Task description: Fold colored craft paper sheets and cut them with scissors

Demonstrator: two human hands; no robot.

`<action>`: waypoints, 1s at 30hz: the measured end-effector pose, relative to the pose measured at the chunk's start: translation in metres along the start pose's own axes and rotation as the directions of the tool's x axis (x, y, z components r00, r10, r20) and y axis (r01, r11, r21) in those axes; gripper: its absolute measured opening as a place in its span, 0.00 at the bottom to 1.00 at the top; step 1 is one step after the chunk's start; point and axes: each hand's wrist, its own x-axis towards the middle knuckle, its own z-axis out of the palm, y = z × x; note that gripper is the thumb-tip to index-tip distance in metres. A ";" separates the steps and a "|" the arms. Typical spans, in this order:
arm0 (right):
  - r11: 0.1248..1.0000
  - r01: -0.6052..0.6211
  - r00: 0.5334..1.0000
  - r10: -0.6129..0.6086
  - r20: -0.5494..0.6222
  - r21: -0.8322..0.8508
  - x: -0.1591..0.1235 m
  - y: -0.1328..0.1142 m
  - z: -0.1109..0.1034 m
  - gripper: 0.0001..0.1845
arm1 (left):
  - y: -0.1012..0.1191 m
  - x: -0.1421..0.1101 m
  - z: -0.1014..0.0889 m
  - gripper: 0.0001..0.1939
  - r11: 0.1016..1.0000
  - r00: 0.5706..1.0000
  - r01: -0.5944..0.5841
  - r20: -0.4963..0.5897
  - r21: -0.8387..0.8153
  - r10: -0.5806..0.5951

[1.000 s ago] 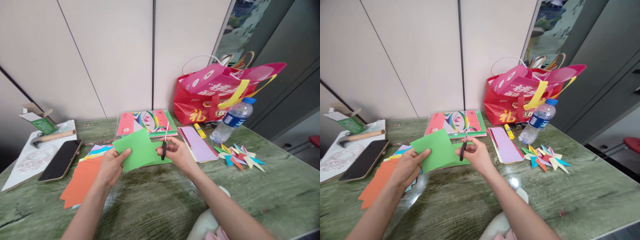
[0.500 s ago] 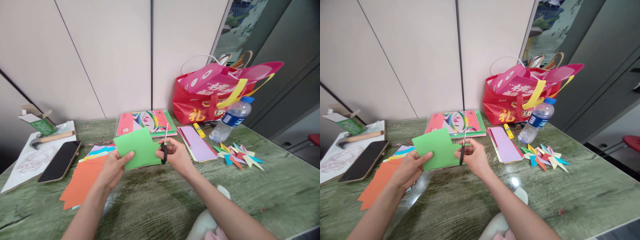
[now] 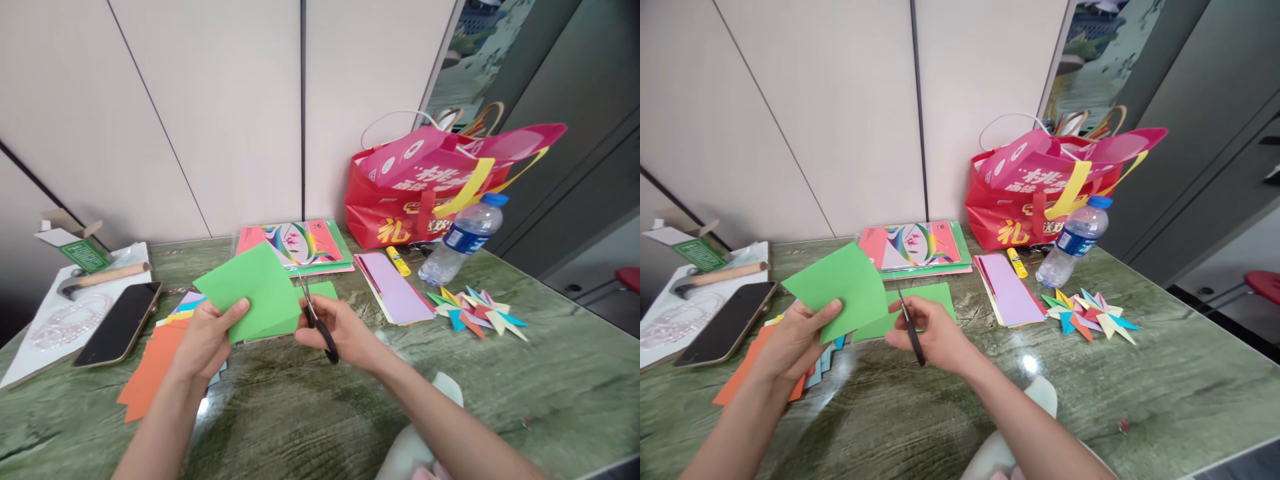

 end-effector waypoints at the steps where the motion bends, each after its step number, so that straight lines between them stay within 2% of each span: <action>1: 1.000 -0.008 1.000 0.008 0.004 0.009 0.000 0.001 0.002 0.20 | 0.000 0.000 0.001 0.16 1.000 1.000 0.017 0.016 0.007 -0.018; 6: 0.995 0.011 0.999 -0.016 0.052 0.098 0.000 0.001 0.006 0.18 | -0.004 -0.001 0.006 0.19 0.996 0.994 0.061 0.082 0.059 -0.066; 10: 0.989 0.033 0.997 -0.042 0.062 0.142 0.000 0.002 0.007 0.20 | -0.006 -0.002 0.007 0.21 0.993 0.993 0.062 0.094 0.102 -0.071; 20: 0.994 0.012 1.000 -0.011 -0.004 0.111 0.001 0.001 0.007 0.23 | -0.004 -0.003 0.006 0.20 0.988 0.992 0.090 0.074 0.121 -0.100; 30: 0.998 -0.008 0.999 0.011 -0.042 0.068 0.001 0.002 0.007 0.21 | -0.004 -0.004 0.007 0.20 0.986 0.993 0.091 0.058 0.138 -0.099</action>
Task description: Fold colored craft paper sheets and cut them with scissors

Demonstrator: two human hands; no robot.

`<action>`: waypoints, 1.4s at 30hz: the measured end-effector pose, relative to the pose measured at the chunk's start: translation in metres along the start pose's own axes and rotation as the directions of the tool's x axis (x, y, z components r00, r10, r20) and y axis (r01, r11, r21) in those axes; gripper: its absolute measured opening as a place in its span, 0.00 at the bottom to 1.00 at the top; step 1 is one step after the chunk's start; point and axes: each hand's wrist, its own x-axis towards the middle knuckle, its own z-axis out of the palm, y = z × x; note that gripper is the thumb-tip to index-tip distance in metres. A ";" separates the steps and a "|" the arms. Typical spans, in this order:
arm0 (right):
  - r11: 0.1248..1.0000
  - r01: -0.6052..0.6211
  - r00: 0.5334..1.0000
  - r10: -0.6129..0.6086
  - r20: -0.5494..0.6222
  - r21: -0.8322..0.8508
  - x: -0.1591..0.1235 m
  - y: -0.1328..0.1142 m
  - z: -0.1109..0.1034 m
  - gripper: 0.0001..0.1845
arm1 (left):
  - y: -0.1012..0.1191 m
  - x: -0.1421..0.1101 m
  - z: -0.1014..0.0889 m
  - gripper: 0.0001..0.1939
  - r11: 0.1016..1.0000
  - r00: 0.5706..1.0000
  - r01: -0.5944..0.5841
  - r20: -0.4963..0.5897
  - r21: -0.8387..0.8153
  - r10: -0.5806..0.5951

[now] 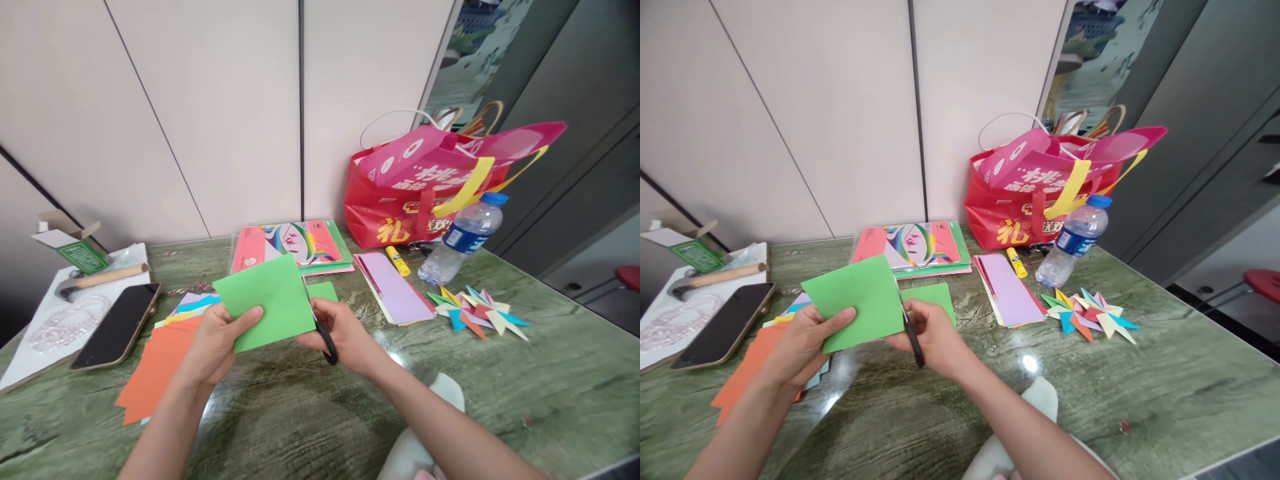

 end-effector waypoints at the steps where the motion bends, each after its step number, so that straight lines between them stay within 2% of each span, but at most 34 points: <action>1: 1.000 0.002 1.000 -0.002 -0.002 -0.005 0.000 0.000 0.000 0.21 | 0.000 0.000 0.000 0.20 1.000 1.000 0.000 0.002 -0.002 0.000; 20: 0.997 -0.019 0.998 0.014 -0.062 -0.078 -0.001 0.000 0.001 0.15 | -0.001 0.000 0.003 0.19 1.000 1.000 0.008 0.030 -0.018 -0.008; 27: 0.996 0.054 0.998 -0.057 -0.035 -0.073 0.000 -0.003 0.001 0.19 | -0.001 0.000 0.002 0.21 1.000 1.000 0.003 0.011 -0.010 -0.003; 35: 1.000 0.011 1.000 -0.011 0.027 0.002 0.001 -0.001 0.000 0.21 | 0.001 -0.001 0.002 0.20 0.999 0.999 0.021 0.031 -0.024 -0.021; 42: 0.999 0.021 1.000 -0.021 -0.002 -0.032 0.000 -0.004 0.000 0.21 | 0.000 -0.001 0.002 0.21 0.998 0.998 0.056 0.043 -0.004 -0.056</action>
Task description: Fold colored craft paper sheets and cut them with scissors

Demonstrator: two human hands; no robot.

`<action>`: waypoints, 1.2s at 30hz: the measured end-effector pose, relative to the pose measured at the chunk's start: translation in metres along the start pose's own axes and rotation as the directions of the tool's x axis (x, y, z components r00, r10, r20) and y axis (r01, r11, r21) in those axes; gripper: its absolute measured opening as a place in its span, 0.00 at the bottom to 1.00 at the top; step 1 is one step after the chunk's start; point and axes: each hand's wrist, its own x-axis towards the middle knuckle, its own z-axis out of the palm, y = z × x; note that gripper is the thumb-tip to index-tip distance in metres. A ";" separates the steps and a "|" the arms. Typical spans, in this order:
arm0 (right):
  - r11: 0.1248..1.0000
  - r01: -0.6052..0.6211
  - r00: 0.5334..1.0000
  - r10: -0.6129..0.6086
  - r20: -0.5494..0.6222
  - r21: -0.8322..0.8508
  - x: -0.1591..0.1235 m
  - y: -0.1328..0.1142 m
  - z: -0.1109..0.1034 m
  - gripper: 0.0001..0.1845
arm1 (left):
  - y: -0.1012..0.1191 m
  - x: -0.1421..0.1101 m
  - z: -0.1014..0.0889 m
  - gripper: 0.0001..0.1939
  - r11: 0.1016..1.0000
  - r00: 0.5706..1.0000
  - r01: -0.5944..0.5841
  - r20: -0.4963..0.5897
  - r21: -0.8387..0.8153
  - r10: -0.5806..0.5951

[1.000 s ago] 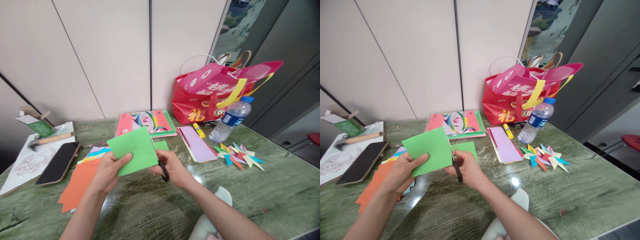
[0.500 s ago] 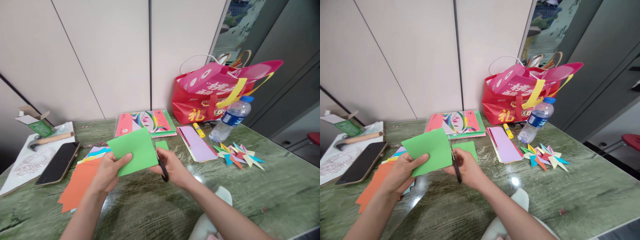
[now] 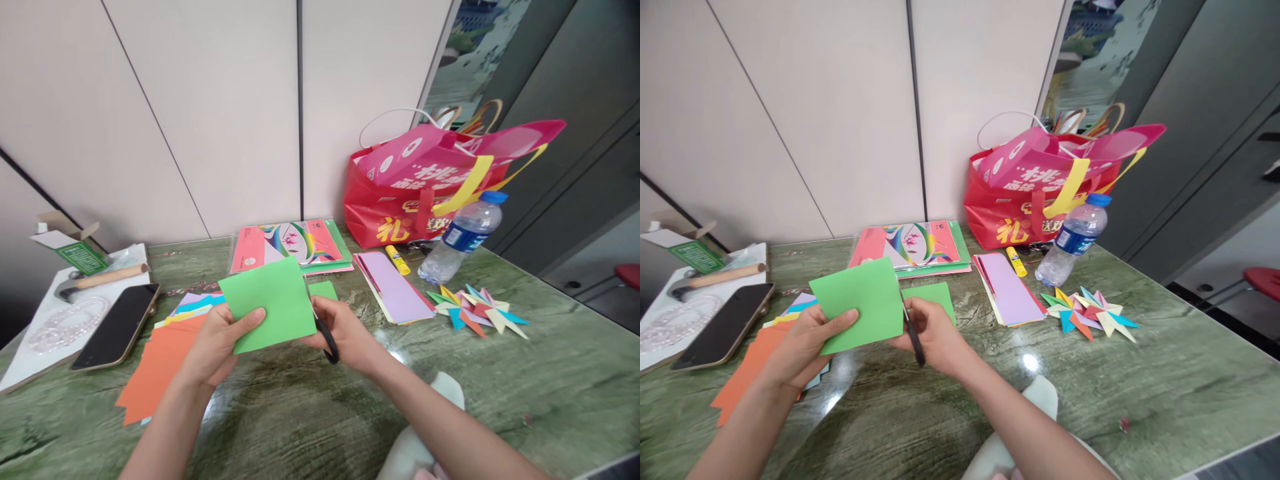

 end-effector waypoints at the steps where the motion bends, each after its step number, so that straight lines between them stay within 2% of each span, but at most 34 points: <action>1: 1.000 0.000 1.000 0.000 -0.001 -0.001 0.000 0.000 0.000 0.21 | 0.000 0.000 0.000 0.21 1.000 1.000 0.001 0.000 0.001 -0.001; 19: 1.000 0.021 1.000 -0.021 -0.024 0.012 0.001 -0.001 0.000 0.14 | -0.002 0.001 0.000 0.18 1.000 0.999 -0.004 0.038 -0.026 0.005; 26: 0.999 -0.035 0.998 0.034 -0.051 -0.013 0.001 0.000 0.000 0.09 | -0.002 0.001 0.001 0.18 1.000 1.000 0.002 0.031 -0.025 -0.002; 36: 0.991 -0.134 0.987 0.135 -0.091 0.014 -0.001 -0.007 0.004 0.09 | -0.002 0.001 0.002 0.19 1.000 0.999 -0.001 0.034 -0.016 0.001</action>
